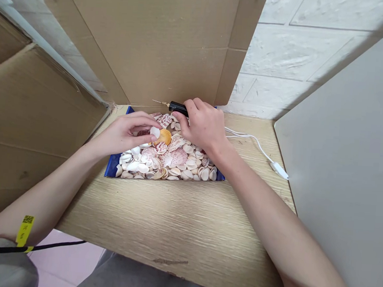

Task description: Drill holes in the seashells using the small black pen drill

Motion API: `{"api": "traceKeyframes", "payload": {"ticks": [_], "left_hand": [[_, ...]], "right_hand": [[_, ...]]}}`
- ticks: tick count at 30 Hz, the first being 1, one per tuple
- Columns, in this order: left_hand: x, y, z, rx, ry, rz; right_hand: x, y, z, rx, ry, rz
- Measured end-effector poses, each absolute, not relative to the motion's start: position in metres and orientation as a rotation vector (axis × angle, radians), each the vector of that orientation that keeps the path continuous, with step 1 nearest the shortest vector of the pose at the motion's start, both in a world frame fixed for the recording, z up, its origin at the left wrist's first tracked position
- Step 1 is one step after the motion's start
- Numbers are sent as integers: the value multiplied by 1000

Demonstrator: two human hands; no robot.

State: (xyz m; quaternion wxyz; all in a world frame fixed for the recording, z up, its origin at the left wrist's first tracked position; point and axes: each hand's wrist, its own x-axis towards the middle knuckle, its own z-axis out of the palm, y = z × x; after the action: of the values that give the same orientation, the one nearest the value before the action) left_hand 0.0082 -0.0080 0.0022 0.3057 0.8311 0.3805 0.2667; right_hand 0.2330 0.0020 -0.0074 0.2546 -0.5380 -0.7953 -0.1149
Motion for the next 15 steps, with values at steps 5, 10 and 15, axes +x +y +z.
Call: {"api": "traceKeyframes", "payload": {"ticks": [5, 10, 15], "left_hand": [[10, -9, 0, 2421, 949, 762], [18, -20, 6, 2500, 943, 953], [32, -33, 9, 2554, 709, 818]], "right_hand": [[232, 1, -5, -1519, -2178, -283], [232, 1, -4, -1557, -2206, -267], [232, 2, -5, -1545, -2202, -276]]}}
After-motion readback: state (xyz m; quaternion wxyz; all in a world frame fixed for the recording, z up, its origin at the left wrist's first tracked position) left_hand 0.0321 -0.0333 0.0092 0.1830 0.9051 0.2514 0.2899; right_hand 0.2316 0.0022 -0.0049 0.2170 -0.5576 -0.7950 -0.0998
